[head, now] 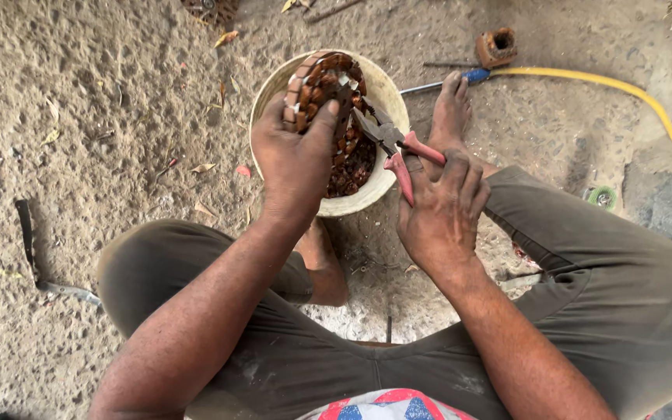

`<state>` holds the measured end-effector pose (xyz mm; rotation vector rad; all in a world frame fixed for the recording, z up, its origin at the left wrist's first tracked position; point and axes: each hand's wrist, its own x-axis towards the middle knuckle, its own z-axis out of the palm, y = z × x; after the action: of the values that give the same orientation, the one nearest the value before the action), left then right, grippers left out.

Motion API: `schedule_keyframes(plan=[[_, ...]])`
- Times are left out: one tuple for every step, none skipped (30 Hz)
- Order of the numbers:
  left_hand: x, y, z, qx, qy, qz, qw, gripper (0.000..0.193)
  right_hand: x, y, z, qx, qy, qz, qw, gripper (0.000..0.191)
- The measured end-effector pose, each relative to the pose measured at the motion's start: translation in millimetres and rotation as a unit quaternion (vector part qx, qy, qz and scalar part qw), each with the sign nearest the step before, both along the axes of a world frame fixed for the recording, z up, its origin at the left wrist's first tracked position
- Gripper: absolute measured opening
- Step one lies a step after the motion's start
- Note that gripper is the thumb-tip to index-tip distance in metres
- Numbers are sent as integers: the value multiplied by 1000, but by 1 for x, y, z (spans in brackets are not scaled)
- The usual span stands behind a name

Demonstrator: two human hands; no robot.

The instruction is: The person sits on the ground and uses pliers to strip copper wire from a circular stator component. They repeatedly rotate the stator and cut the wire loops, dropping the copper pieces into a bucket placed between their legs.

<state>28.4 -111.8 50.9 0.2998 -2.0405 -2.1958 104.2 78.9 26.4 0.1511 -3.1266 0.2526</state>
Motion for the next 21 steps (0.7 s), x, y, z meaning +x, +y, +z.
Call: schedule_keyframes(plan=[[1,0,-1,-51,8,-4,999,18,0,0,-3,1,-22,0,1000,50],[2,-1,-2,-101,18,-9,995,17,0,-1,-6,-30,-37,4,999,48],[2,-2,-2,-132,50,-10,990,16,-2,-2,-9,-60,-50,9,997,45],[2,-4,-2,-163,81,-10,983,15,-1,-3,-11,-91,-63,13,994,43],[0,-7,-2,-194,114,-10,974,15,-1,-3,-12,-165,-53,37,984,33],[-2,-11,0,-152,103,-29,983,19,1,-3,-11,-238,-42,62,969,26],[-6,-17,2,-109,93,-49,988,23,3,-3,-9,-308,-30,85,947,21],[-8,-23,5,-65,81,-68,992,27,7,-1,-4,-353,-113,47,927,21],[-11,-31,8,-47,67,-83,993,30,11,3,3,-394,-196,13,898,21],[-13,-41,12,-29,53,-97,993,33,14,4,10,-430,-278,-21,859,21],[-16,-49,14,-12,40,-112,993,36,17,2,16,-517,-299,8,802,18],[-19,-54,16,77,56,-150,984,41,21,2,24,-598,-317,36,735,15],[-22,-56,16,165,71,-187,966,45,24,0,31,-670,-333,62,660,12],[-23,-57,16,252,88,-222,938,50,26,-6,36,-694,-341,136,619,13],[-23,-55,14,288,64,-209,933,51,30,-13,41,-712,-348,211,573,14],[-22,-47,11,322,41,-197,925,53,33,-20,45,-724,-352,283,521,15],[-19,-40,7,358,17,-186,915,54,36,-25,48,-728,-357,261,523,14],[-19,-39,4,338,25,-178,924,54,37,-28,50,-732,-359,239,527,14],[-19,-36,1,319,30,-173,931,54,37,-30,51,-737,-357,214,532,13],[-17,-34,-2,301,31,-169,938,53,37,-29,51,-755,-346,181,527,14],[-16,-33,-5,291,12,-147,945,52,37,-27,50,-772,-334,148,521,17]])
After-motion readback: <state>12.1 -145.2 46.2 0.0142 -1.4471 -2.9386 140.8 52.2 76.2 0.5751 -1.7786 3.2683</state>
